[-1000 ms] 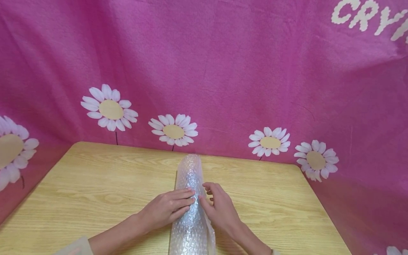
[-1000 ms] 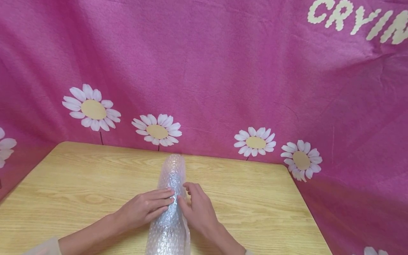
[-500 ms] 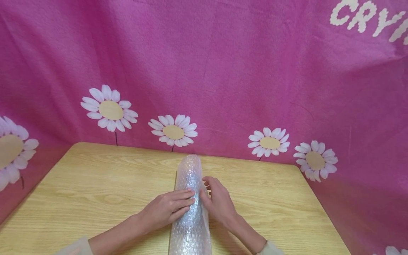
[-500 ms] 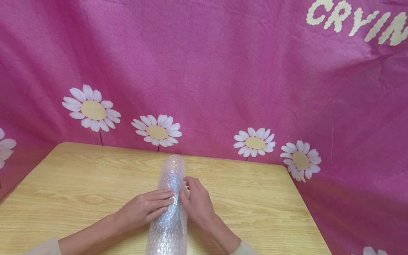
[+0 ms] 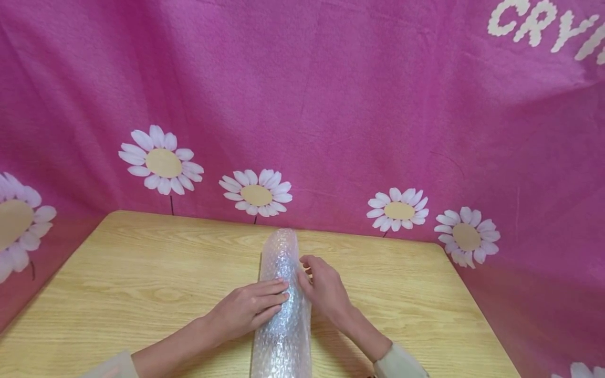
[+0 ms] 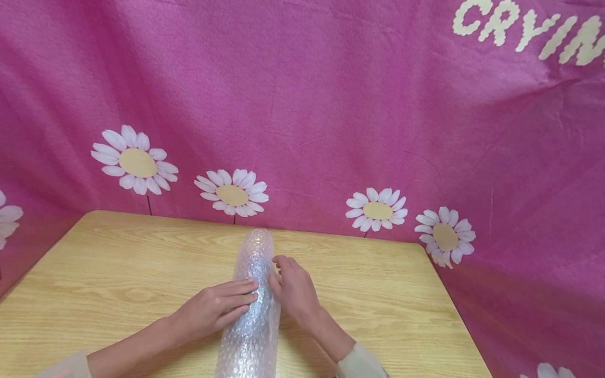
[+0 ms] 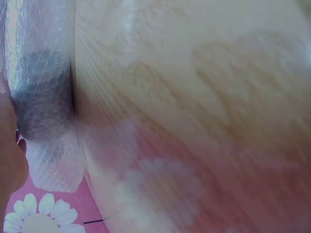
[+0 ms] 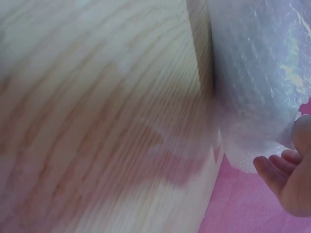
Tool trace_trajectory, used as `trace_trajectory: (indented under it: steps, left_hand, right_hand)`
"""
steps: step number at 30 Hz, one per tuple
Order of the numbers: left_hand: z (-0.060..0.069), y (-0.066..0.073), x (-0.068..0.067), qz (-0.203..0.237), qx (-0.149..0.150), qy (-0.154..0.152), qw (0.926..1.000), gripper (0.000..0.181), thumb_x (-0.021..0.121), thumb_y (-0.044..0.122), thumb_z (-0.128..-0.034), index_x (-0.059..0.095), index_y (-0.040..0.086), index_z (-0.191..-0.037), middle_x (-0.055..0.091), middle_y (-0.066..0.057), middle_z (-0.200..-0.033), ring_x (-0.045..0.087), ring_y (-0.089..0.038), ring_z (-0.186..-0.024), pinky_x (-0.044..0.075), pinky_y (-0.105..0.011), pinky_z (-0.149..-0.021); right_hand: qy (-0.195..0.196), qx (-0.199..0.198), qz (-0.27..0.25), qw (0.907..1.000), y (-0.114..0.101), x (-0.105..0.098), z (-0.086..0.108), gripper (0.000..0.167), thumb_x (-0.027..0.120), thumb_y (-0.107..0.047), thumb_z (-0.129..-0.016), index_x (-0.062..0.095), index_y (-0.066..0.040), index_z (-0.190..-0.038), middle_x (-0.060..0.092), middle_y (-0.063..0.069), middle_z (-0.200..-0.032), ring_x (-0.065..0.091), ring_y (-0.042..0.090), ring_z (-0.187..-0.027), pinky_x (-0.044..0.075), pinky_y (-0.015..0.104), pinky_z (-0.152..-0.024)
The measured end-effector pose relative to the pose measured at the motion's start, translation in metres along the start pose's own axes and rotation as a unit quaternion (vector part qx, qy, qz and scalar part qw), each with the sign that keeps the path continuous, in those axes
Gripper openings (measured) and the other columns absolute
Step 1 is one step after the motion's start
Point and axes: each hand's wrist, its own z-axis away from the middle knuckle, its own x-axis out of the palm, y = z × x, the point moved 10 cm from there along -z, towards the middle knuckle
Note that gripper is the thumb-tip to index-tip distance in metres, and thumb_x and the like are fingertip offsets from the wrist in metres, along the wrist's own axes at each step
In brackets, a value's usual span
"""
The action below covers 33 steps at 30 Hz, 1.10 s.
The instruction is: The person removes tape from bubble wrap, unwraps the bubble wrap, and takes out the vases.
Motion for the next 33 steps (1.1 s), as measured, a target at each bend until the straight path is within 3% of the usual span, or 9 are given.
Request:
trace_trajectory:
  steps: [18,28,33]
  left_hand:
    - [-0.002,0.0,0.001,0.011,-0.005,-0.004,0.9999,0.03,0.069,0.016,-0.0941,0.072,0.006,-0.121,0.064,-0.009,-0.132,0.059,-0.023,-0.123,0.05,-0.036,-0.1]
    - [-0.004,0.001,0.0,0.012,-0.004,-0.01,0.9999,0.029,0.068,0.017,-0.0946,0.073,0.006,-0.121,0.064,-0.009,-0.132,0.059,-0.023,-0.123,0.05,-0.037,-0.1]
    - [-0.004,0.001,0.001,0.014,-0.006,-0.016,0.9998,0.03,0.069,0.016,-0.0942,0.072,0.006,-0.122,0.064,-0.009,-0.132,0.058,-0.023,-0.124,0.05,-0.037,-0.1]
  right_hand:
    - [0.012,-0.043,0.058,0.9973,-0.006,0.002,-0.013,0.018,0.069,-0.009,-0.092,0.067,-0.001,-0.109,0.071,0.011,-0.097,0.069,0.019,-0.081,0.059,0.031,-0.069]
    - [0.05,-0.128,0.104,0.9851,-0.02,-0.001,-0.013,0.017,0.075,-0.005,-0.088,0.068,-0.002,-0.103,0.07,0.009,-0.092,0.069,0.022,-0.078,0.059,0.034,-0.065]
    - [0.044,-0.141,0.125,0.9812,-0.022,-0.001,-0.015,0.015,0.076,-0.003,-0.086,0.069,-0.005,-0.1,0.068,0.005,-0.089,0.069,0.021,-0.079,0.059,0.033,-0.065]
